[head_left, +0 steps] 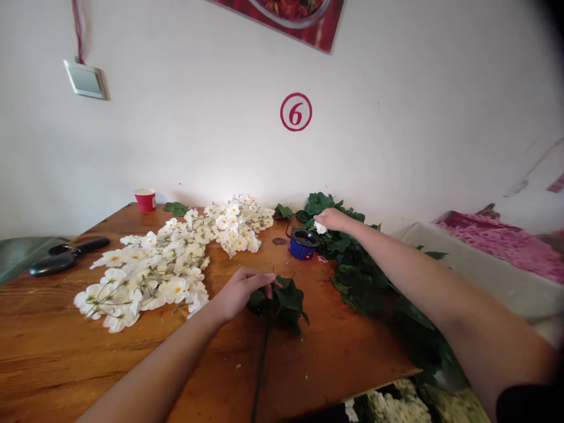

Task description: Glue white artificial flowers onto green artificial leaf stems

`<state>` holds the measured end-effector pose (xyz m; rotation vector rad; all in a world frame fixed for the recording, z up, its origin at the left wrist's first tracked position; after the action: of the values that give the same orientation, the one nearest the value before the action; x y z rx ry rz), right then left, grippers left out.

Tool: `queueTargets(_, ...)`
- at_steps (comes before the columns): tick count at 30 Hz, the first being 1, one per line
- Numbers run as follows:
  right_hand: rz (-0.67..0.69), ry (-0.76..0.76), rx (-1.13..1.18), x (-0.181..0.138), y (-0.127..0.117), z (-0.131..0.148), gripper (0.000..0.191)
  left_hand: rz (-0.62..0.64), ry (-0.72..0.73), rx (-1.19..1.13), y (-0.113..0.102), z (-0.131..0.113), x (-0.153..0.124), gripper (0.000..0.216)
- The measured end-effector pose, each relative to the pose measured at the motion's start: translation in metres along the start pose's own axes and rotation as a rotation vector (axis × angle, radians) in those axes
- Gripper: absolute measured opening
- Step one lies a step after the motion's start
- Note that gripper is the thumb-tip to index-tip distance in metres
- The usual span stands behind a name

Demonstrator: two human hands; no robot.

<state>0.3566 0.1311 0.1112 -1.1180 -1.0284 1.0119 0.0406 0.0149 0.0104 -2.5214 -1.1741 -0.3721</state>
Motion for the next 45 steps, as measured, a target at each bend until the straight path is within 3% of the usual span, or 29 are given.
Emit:
queueTargets(6,-0.095,0.021,0.074,0.003,-0.003,-0.002,0.046,0.06,-0.172,-0.195,0.002,0.017,0.003,0.041)
queueTargets(9,-0.11,0.037,0.078,0.004,-0.004,0.0,0.046,0.077,-0.305,-0.102,0.01,0.026,0.001,0.036)
queueTargets(12,-0.106,0.066,0.072,0.0,0.005,0.005,0.042,0.127,-0.391,0.064,0.019,0.028,-0.004,0.045)
queueTargets(18,-0.125,0.166,0.103,-0.011,0.028,0.009,0.039,0.071,-0.212,0.519,0.027,0.006,-0.009,0.062)
queueTargets(21,-0.137,0.212,0.149,-0.018,0.037,0.009,0.041,0.11,-0.112,0.522,0.033,-0.006,-0.012,0.078)
queueTargets(24,-0.146,0.243,0.206,-0.027,0.046,0.012,0.043,0.189,0.027,0.478,0.04,-0.016,-0.016,0.08)
queueTargets(29,-0.205,0.264,0.348,-0.039,0.044,0.018,0.04,0.313,0.166,0.53,0.047,-0.025,-0.018,0.054)
queueTargets(32,-0.282,0.277,0.483,-0.047,0.034,0.02,0.041,0.31,0.114,0.561,0.044,-0.023,-0.015,0.032)
queueTargets(35,-0.328,0.284,0.663,-0.057,0.033,0.026,0.042,0.304,0.077,0.578,0.04,-0.02,-0.012,0.024)
queueTargets(38,-0.255,0.26,0.884,-0.068,0.048,0.042,0.041,0.187,0.18,0.674,0.031,-0.021,-0.009,0.027)
queueTargets(41,-0.078,0.177,1.112,-0.081,0.068,0.062,0.041,0.073,0.282,0.815,0.022,-0.022,-0.007,0.035)
queueTargets(45,0.19,0.035,1.324,-0.1,0.09,0.075,0.043,0.03,0.252,0.949,0.013,-0.013,-0.004,0.034)
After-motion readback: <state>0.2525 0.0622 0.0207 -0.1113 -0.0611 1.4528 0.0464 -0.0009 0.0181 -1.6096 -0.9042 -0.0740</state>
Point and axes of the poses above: each hand's wrist, its own x-axis towards the middle knuckle, its own y-axis out of the palm, z = x × y, the point moved 4 cm from there along x, towards the middle knuckle, and after that the axes turned 10 degrees about y, right-handed, at the moved point
